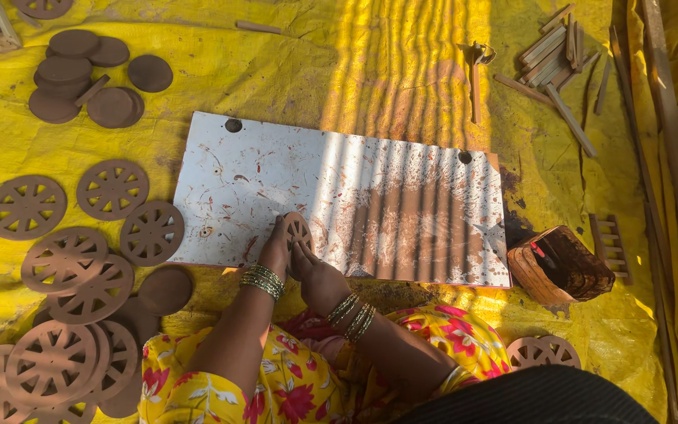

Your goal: The person sits on the ground and trims brown clay wheel-shaped discs one at a time, scraping the edges and surfaces with a small handheld tool over a white board, then sets finished discs aside on the tarp.

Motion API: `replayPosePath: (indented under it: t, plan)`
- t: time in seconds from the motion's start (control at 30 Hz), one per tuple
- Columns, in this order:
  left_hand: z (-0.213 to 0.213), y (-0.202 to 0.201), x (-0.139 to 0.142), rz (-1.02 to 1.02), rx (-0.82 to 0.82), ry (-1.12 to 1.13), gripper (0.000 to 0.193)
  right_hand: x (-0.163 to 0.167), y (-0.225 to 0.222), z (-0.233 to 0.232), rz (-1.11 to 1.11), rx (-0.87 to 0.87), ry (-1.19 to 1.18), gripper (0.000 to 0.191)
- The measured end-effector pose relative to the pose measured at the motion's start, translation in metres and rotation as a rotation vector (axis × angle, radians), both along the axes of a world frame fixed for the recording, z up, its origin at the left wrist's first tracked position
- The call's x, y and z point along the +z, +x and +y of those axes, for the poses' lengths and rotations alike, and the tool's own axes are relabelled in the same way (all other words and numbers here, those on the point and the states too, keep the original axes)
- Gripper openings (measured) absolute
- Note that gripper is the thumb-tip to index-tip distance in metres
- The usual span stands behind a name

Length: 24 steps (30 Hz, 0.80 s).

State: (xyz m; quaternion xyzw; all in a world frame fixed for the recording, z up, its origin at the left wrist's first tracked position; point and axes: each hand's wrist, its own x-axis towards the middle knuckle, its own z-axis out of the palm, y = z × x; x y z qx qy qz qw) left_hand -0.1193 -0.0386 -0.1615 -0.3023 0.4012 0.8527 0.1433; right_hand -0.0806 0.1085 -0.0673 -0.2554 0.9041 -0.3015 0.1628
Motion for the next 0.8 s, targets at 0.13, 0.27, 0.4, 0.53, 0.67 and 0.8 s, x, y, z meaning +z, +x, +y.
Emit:
replayPosePath:
  t: [0.13, 0.27, 0.4, 0.53, 0.67, 0.8]
  plan:
    - [0.001, -0.002, -0.001, -0.028, 0.011, -0.037, 0.074, -0.002, -0.004, 0.002, 0.0, -0.034, 0.06, 0.082]
    - [0.003, -0.001, -0.005, 0.02, -0.023, -0.104, 0.073, -0.004, -0.002, 0.003, -0.047, 0.011, 0.07, 0.08]
    - [0.001, 0.001, -0.002, 0.008, -0.013, 0.039, 0.071, -0.004, 0.001, 0.002, -0.002, 0.006, 0.046, 0.08]
    - [-0.002, 0.0, 0.008, -0.011, -0.041, -0.023, 0.065, -0.005, 0.0, 0.002, -0.003, -0.08, 0.103, 0.081]
    - [0.001, 0.0, 0.006, 0.099, -0.115, -0.088, 0.063, -0.004, 0.001, 0.004, 0.067, -0.04, 0.0, 0.075]
    - [0.006, 0.0, -0.001, 0.23, -0.065, 0.007, 0.066, -0.003, 0.0, 0.003, 0.08, -0.013, -0.054, 0.078]
